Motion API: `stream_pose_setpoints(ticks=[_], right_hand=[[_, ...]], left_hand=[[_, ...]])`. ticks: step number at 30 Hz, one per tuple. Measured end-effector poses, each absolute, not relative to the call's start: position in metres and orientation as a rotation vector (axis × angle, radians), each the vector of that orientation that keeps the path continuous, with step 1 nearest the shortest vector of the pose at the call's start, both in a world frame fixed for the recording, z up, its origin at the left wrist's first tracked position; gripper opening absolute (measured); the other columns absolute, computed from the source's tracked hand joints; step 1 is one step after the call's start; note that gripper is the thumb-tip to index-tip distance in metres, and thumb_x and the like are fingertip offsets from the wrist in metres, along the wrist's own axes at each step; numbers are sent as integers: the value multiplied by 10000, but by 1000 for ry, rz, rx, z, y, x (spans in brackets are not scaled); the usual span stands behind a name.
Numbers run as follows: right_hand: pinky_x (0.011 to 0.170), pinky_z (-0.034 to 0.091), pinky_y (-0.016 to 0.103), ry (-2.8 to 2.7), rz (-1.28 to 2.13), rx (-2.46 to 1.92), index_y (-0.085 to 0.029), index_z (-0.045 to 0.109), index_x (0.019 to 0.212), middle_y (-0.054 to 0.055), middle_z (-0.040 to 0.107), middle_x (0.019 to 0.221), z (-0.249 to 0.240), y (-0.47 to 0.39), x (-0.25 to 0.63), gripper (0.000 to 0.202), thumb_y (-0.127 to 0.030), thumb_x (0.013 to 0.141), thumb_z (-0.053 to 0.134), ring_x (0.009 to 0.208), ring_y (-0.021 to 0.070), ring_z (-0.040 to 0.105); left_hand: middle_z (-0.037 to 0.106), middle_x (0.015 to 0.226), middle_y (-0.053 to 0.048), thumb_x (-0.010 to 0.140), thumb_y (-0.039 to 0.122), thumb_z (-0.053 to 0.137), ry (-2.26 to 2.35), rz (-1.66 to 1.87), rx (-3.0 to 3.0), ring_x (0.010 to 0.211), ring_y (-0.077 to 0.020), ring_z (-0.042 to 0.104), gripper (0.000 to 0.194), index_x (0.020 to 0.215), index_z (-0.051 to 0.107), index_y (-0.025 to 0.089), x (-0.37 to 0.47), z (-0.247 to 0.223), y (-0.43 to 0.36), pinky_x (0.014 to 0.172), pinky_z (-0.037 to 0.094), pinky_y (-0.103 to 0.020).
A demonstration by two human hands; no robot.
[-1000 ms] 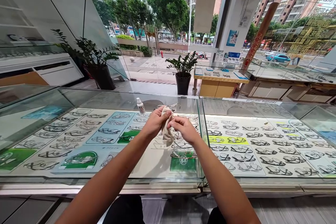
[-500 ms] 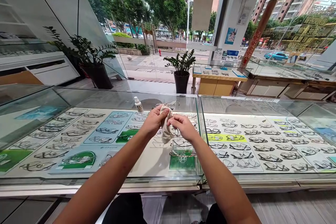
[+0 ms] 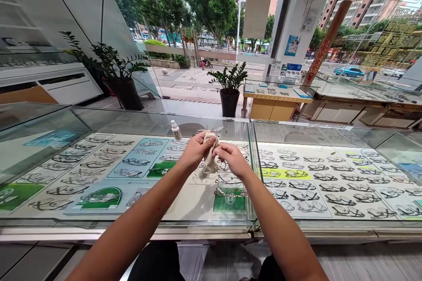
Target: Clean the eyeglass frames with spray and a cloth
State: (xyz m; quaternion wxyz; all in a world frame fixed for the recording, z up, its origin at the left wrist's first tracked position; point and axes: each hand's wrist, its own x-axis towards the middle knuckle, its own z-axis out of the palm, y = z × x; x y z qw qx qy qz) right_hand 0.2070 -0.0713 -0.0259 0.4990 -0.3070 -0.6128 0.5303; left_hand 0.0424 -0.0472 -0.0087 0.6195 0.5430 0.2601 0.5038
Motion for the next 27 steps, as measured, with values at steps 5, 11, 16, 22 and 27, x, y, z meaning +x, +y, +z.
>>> stream_pose_setpoints(ticks=[5, 11, 16, 22, 27], right_hand=[[722, 383, 331, -1479, 1280, -741, -217, 749, 769, 17, 627, 753, -25, -73, 205, 338, -529, 895, 718, 704, 169, 452], [792, 405, 334, -1299, 1209, -662, -242, 784, 818, 45, 674, 929, -24, -67, 216, 234, -443, 917, 719, 872, 204, 546], [896, 451, 348, -1202, 1101, -690, -257, 795, 846, 61, 655, 1053, -20, -65, 220, 257, -509, 885, 757, 1056, 243, 575], [857, 492, 317, -1124, 1160, -692, -251, 786, 847, 56, 653, 1102, -21, -65, 217, 315, -566, 837, 801, 1049, 228, 592], [810, 520, 301, -1058, 1257, -683, -256, 759, 873, 47, 692, 1108, -23, -66, 211, 332, -577, 814, 818, 979, 207, 629]], left_hand=[[597, 540, 1, 864, 706, 714, 699, 1214, 1240, 457, -103, 505, 569, 749, 619, 156, 42, -8, -45, 451, 376, -213], [698, 661, -29, 783, 704, 789, 682, 1187, 1148, 573, -163, 629, 562, 874, 712, 155, 36, -8, -37, 536, 469, -252], [743, 725, -62, 794, 706, 782, 694, 1031, 1233, 618, -173, 662, 573, 902, 740, 145, 35, -8, -40, 605, 504, -261], [737, 789, -69, 857, 678, 743, 586, 820, 1356, 654, -152, 644, 534, 925, 725, 148, 38, -8, -51, 626, 490, -246], [669, 717, -34, 852, 693, 736, 584, 875, 1332, 574, -109, 545, 549, 886, 702, 147, 47, -10, -56, 547, 428, -218]])
